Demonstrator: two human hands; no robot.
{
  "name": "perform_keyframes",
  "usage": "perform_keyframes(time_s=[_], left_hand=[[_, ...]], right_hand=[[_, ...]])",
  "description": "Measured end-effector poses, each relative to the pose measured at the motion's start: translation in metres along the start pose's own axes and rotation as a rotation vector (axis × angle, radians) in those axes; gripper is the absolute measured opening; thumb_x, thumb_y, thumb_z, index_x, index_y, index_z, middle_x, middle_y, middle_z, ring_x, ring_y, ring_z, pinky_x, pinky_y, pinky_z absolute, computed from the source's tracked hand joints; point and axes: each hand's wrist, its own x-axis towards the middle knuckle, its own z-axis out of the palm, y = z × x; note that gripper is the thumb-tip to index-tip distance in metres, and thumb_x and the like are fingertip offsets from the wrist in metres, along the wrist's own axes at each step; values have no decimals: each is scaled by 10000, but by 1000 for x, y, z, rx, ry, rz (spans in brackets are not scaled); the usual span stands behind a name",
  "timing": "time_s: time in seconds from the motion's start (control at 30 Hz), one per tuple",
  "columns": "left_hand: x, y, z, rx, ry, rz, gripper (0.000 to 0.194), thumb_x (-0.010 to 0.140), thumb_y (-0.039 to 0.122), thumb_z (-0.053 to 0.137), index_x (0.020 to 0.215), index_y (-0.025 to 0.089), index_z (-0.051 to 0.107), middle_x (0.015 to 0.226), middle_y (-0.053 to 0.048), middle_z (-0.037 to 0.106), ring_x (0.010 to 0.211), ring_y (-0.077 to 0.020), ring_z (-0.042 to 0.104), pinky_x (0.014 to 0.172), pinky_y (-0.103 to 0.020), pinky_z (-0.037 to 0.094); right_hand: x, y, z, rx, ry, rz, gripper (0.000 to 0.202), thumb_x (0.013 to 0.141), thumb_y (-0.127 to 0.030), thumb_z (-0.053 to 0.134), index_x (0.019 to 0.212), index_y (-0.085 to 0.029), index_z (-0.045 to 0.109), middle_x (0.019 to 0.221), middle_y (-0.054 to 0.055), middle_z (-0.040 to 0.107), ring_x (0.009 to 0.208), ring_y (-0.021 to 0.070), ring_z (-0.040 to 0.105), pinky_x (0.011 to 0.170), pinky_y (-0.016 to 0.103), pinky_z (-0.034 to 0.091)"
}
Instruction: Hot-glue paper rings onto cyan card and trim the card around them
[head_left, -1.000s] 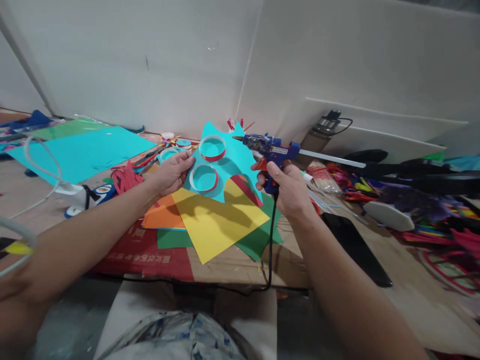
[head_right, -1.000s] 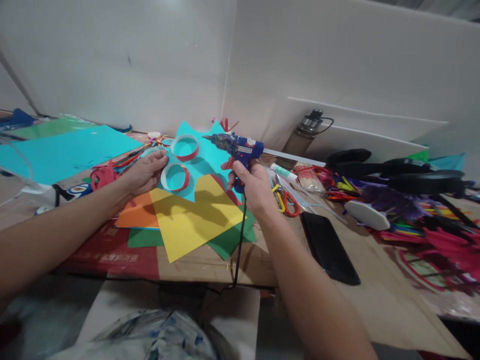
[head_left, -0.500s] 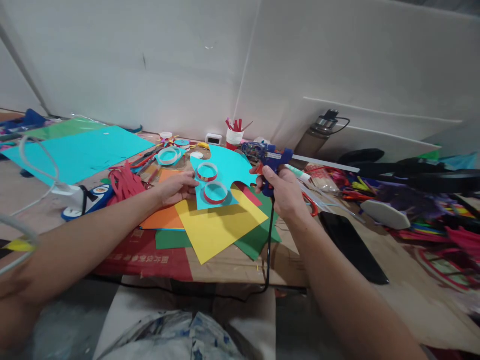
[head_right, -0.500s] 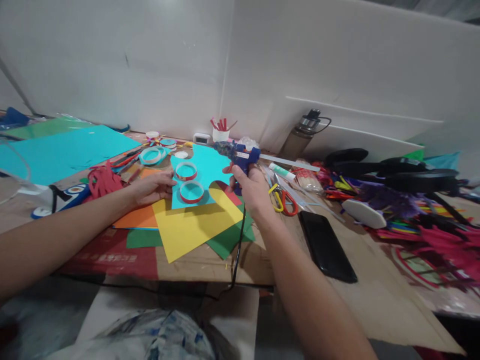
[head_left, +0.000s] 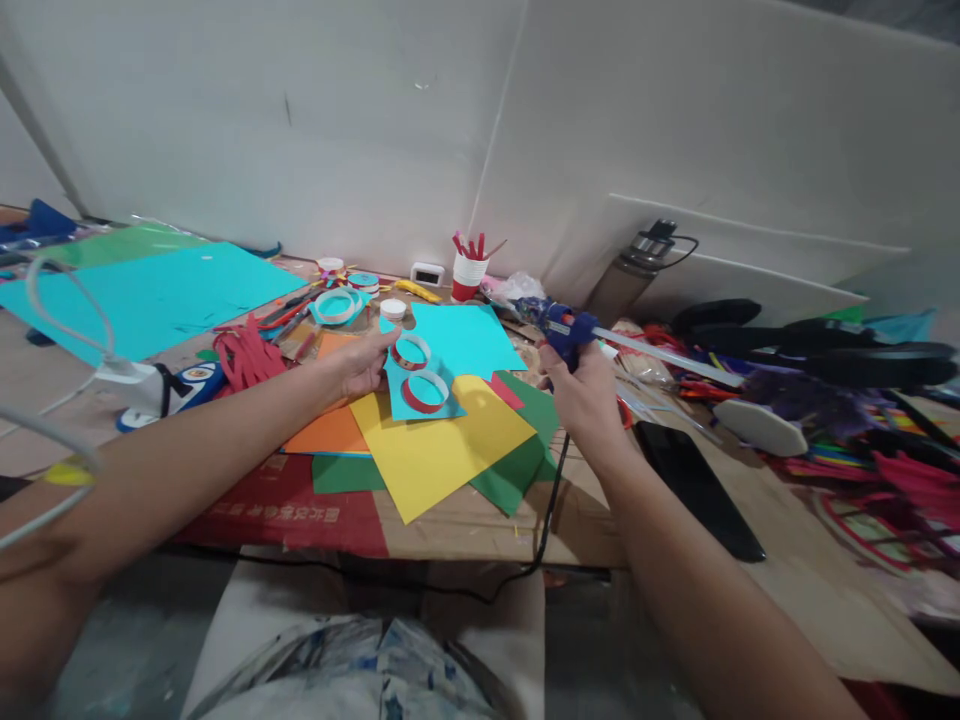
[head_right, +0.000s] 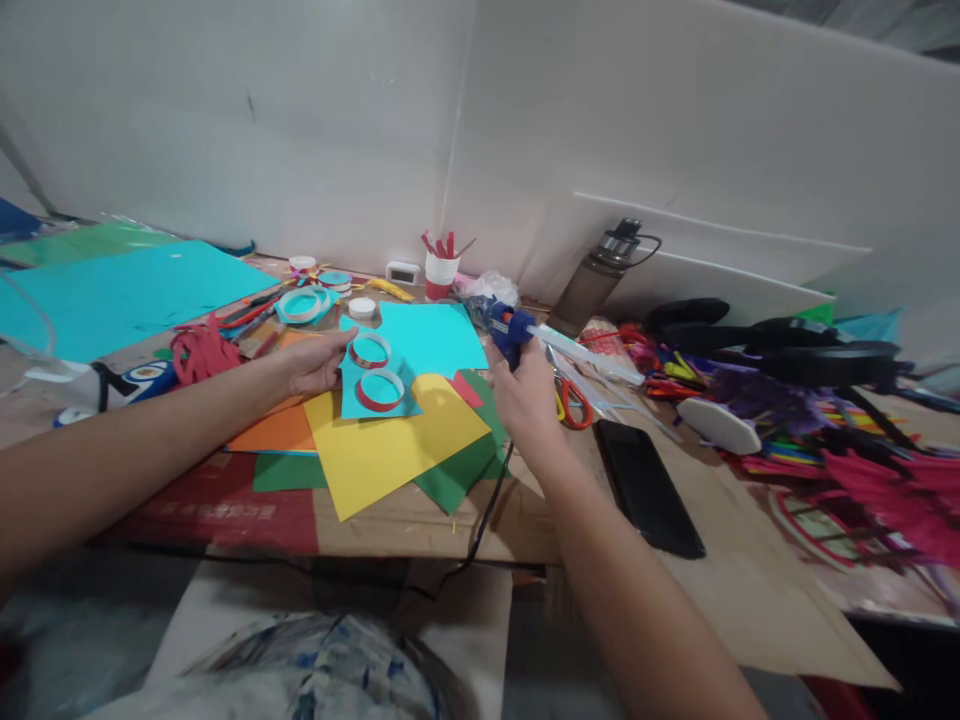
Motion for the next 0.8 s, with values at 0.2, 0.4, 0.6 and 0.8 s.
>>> perform_keyframes(time_s=[0.2,0.4,0.6,0.8], left_hand=[[9,7,6,-41,11,-105,217,991,346,612,939,152,695,712,-79,772,548,-237,733,525,-323,609],[16,0,6,-150,24,63,143,947,104,575,998,127,706,654,-50,755,485,-191,694,503,-275,594],[9,-3,4,-198,21,115,149,942,67,568,950,118,707,667,-52,758,505,-168,686,534,-253,583],[6,0,1,-218,14,103,201,959,118,571,799,124,692,596,-49,717,489,-165,664,491,-245,546]], right_hand=[[-3,1,-10,-243,-8,-109,427,917,-490,537,1117,-156,711,1109,187,737,1079,344,653,982,512,493],[1,26,-29,-427,30,-63,476,922,-482,533,1190,-142,730,1207,202,730,1169,364,631,1036,526,471],[-5,35,-31,-597,-60,-67,511,968,-380,515,1432,-196,621,1261,174,719,1117,338,671,954,460,511],[-8,24,-26,-977,-257,12,558,1023,-294,464,1575,-218,452,1195,178,722,1026,325,697,844,395,500]])
